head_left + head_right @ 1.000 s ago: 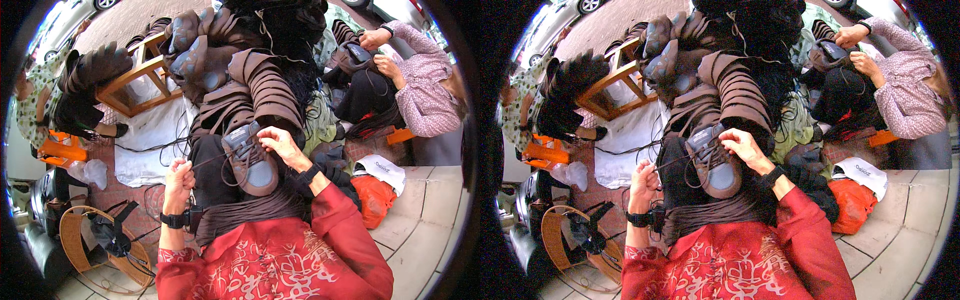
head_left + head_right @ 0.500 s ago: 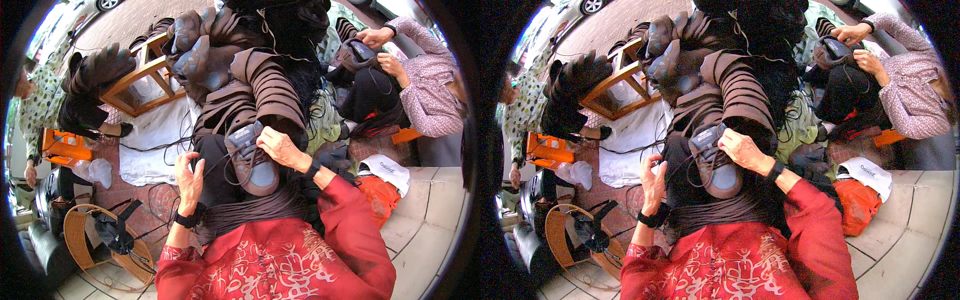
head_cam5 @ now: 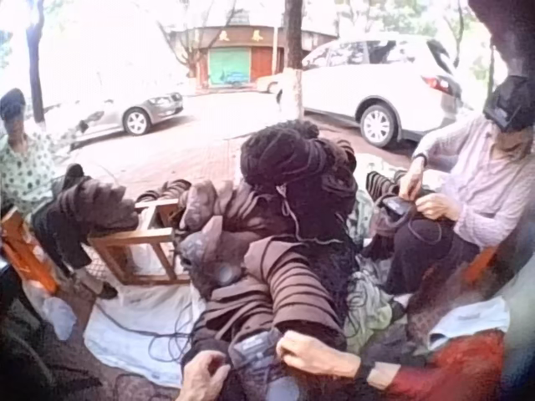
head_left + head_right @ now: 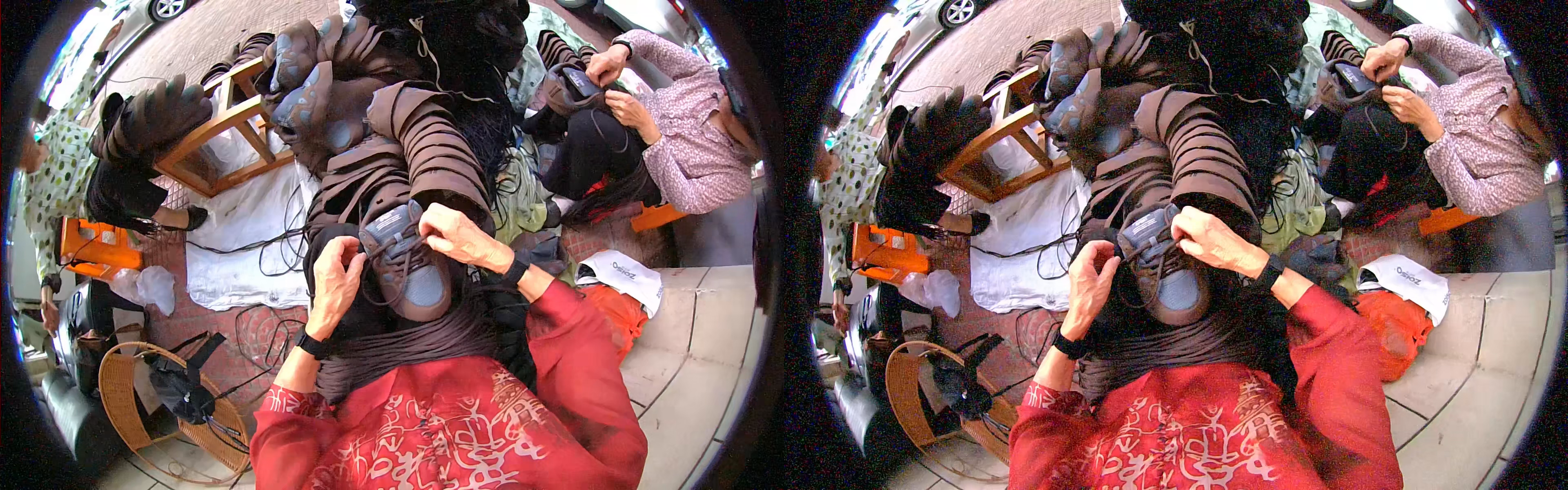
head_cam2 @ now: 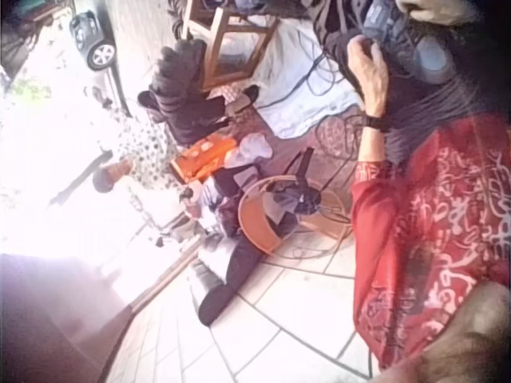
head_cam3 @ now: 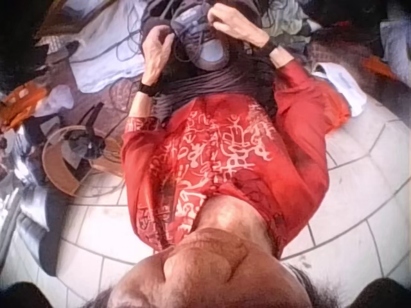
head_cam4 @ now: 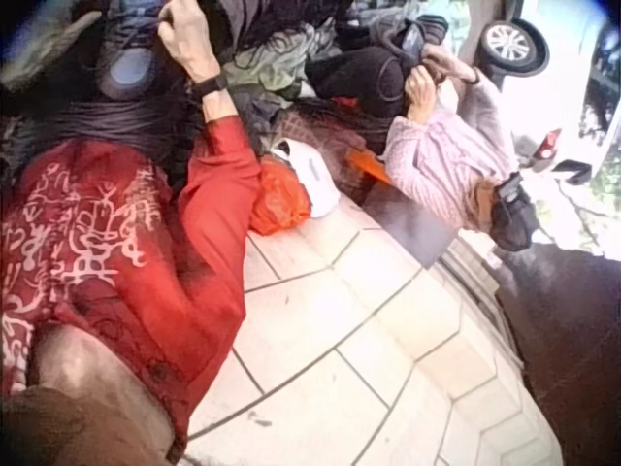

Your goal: Manually assemble shoe components by lacing and organizing uppers.

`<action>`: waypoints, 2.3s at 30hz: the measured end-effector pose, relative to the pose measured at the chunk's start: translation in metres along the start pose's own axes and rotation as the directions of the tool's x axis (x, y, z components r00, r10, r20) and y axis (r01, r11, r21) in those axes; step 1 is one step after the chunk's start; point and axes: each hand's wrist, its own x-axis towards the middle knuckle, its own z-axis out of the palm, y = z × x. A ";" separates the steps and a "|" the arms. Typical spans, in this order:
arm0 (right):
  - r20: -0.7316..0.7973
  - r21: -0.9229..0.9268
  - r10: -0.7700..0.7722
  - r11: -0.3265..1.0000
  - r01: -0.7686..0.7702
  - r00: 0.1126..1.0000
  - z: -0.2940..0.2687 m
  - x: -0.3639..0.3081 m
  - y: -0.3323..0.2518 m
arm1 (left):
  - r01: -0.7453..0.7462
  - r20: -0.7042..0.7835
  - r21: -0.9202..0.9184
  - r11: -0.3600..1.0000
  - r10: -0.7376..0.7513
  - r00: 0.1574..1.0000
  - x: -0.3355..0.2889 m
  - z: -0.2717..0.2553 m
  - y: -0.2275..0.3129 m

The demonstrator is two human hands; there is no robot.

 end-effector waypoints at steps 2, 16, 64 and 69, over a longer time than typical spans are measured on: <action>-0.142 0.167 0.150 0.978 -0.126 0.978 0.005 -0.001 -0.003 | -0.008 0.009 -0.046 0.999 0.008 1.000 0.000 0.001 -0.001; -0.135 0.455 0.446 0.821 -0.344 0.885 0.025 -0.009 0.002 | 0.027 0.051 0.002 1.000 -0.027 0.998 0.000 0.000 0.001; -0.278 0.202 0.520 0.854 -0.480 0.808 0.055 0.010 -0.004 | 0.612 0.388 -0.725 0.316 -0.547 0.742 -0.030 -0.017 -0.020; -0.171 0.291 0.550 0.821 -0.492 0.817 0.048 0.017 0.006 | 0.600 0.361 -0.728 0.333 -0.558 0.747 -0.030 -0.028 -0.017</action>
